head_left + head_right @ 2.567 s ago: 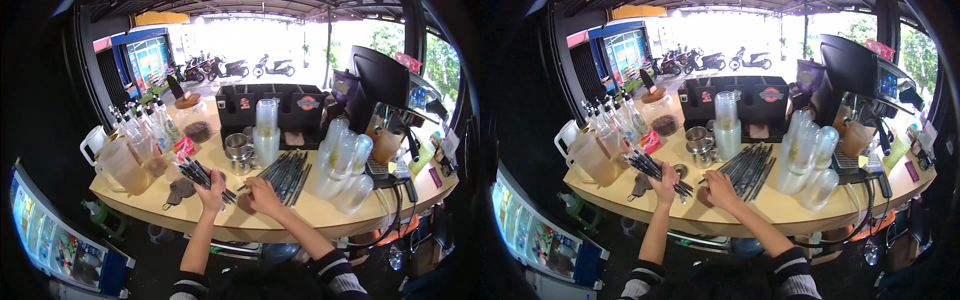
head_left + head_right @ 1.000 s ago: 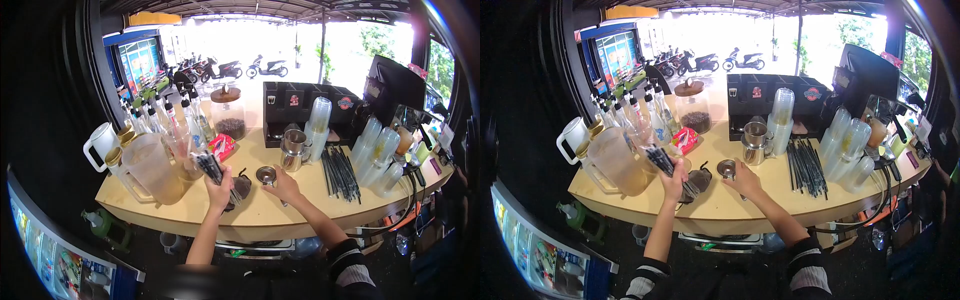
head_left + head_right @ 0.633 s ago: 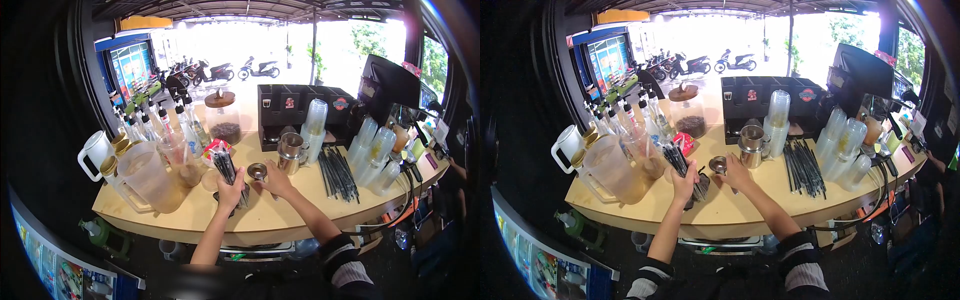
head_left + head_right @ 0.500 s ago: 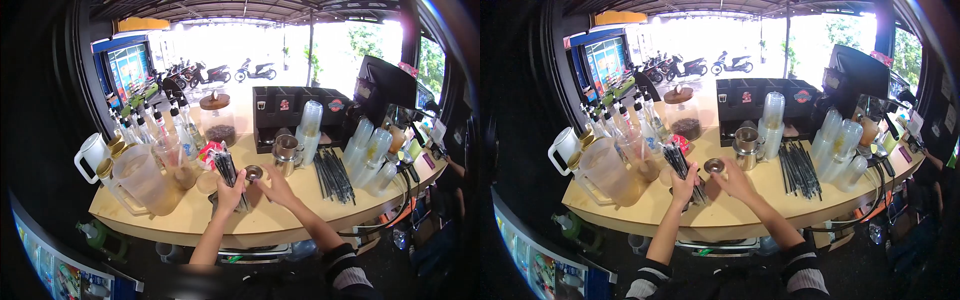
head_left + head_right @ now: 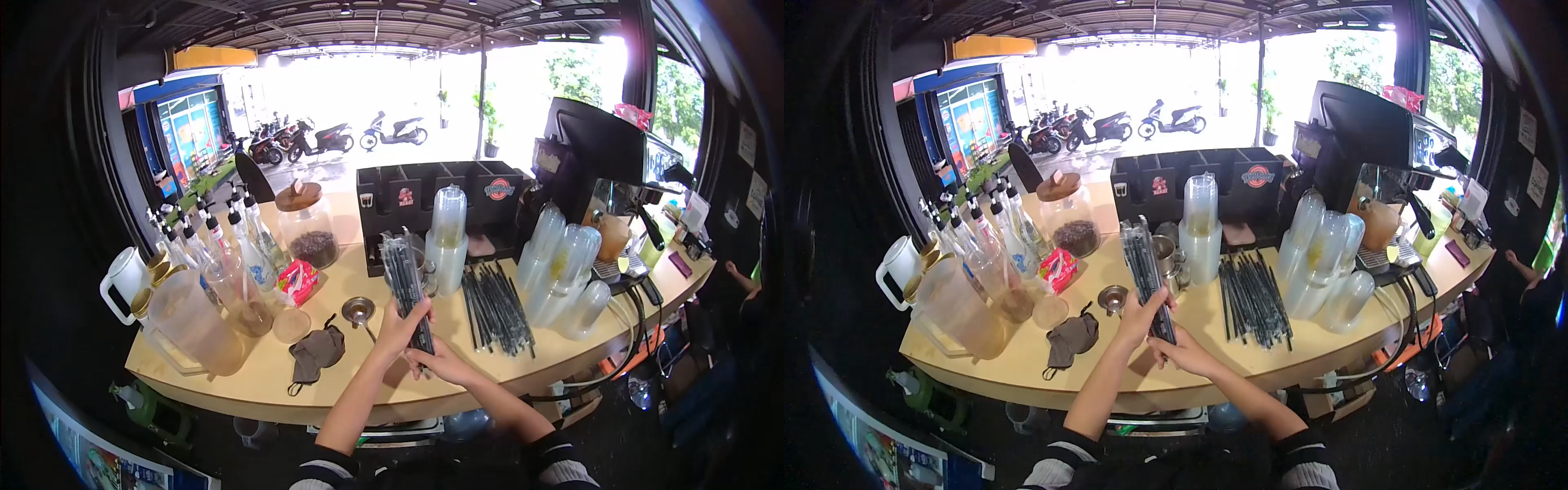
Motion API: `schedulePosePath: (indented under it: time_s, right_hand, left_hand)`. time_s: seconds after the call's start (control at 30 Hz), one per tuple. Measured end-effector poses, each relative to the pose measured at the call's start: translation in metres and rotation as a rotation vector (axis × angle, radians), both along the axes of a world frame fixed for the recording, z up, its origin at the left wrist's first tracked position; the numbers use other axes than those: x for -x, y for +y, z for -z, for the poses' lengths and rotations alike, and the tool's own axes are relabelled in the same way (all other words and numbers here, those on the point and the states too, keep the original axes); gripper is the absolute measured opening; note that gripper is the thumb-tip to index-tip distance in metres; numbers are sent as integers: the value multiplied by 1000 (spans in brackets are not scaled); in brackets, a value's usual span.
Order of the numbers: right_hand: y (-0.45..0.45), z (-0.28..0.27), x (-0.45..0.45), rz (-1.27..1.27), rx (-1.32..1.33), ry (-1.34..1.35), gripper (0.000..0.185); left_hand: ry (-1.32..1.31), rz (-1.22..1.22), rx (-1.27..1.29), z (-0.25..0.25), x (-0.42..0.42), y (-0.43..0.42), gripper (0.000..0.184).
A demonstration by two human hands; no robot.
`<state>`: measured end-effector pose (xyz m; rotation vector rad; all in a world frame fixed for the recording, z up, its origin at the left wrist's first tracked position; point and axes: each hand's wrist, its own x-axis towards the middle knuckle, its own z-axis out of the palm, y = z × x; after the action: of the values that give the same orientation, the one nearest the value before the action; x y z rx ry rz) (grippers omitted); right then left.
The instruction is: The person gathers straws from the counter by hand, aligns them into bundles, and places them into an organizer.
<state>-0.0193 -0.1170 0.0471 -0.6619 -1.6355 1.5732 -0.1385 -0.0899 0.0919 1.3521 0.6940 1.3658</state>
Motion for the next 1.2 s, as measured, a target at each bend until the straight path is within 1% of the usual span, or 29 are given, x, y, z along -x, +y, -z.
schedulePosePath:
  time_s: [0.03,0.1,0.13,0.17,0.23,0.27,0.33,0.37,0.43,0.47,0.5,0.53,0.57,0.63,0.67,0.7,0.73,0.8,0.87,0.93,0.97,1.03,1.07,1.13,1.2]
  right_hand:
    - [2,-2,-6,-7,-6,3,16]
    - [4,-5,-18,-24,60,103,14]
    - [7,-3,-22,-17,72,81,17]
    - [7,-4,-26,-22,72,88,17]
    - [6,-5,-30,12,82,84,26]
    - [4,-5,-32,10,83,89,26]
    - [1,-4,-35,116,8,77,40]
    - [-1,-4,-37,113,9,80,40]
    - [-4,-4,-42,40,-77,19,50]
    - [-5,0,-42,39,-74,21,50]
    - [-7,4,-41,113,-208,42,48]
    - [-8,4,-45,147,-274,51,46]
    - [-10,3,-49,184,-340,59,45]
    - [-9,-22,-74,126,-97,-153,30]
    - [-2,-27,-79,210,-104,-84,25]
    - [4,-33,-82,295,-109,-16,21]
    - [6,-45,-78,355,-161,38,21]
    - [6,-71,-62,371,-179,44,18]
    - [9,-80,-54,388,-215,53,16]
    - [15,-80,-51,227,-79,79,19]
    - [16,-80,-50,226,-83,77,19]
    - [16,-80,-47,277,-181,114,19]
    - [17,-80,-46,274,-182,113,19]
    - [18,-80,-46,332,-291,112,19]
    - [19,-80,-44,333,-315,122,19]
  left_hand:
    - [3,-7,-6,3,-5,0,31]
    - [-41,179,-31,7,-13,-2,34]
    - [-33,174,-33,6,-15,-3,34]
    - [16,201,65,5,-16,-6,35]
    - [111,257,264,2,-19,-10,35]
    - [115,255,266,1,-21,-11,35]
    - [138,263,279,0,-25,-12,32]
    - [141,260,281,2,-27,-12,32]
    - [63,214,229,10,-31,-11,28]
    - [65,213,232,13,-31,-10,28]
    - [-21,216,185,16,-30,-9,27]
    - [-108,218,136,17,-30,-10,26]
    - [-110,216,139,17,-26,-12,26]
    - [-65,194,174,9,-17,-17,26]
    - [-44,173,119,10,-14,-17,26]
    - [-49,172,127,10,-14,-18,26]
    - [-57,205,115,10,-13,-19,26]
    - [-66,256,118,9,-15,-23,27]
    - [-41,270,102,11,-18,-25,28]
    - [-27,288,80,14,-20,-26,30]
    - [-29,288,76,13,-20,-28,30]
    - [10,184,52,10,-20,-33,30]
    - [-13,170,70,12,-18,-34,30]
    - [-20,141,77,9,-17,-39,29]
    - [-24,113,89,9,-16,-42,27]
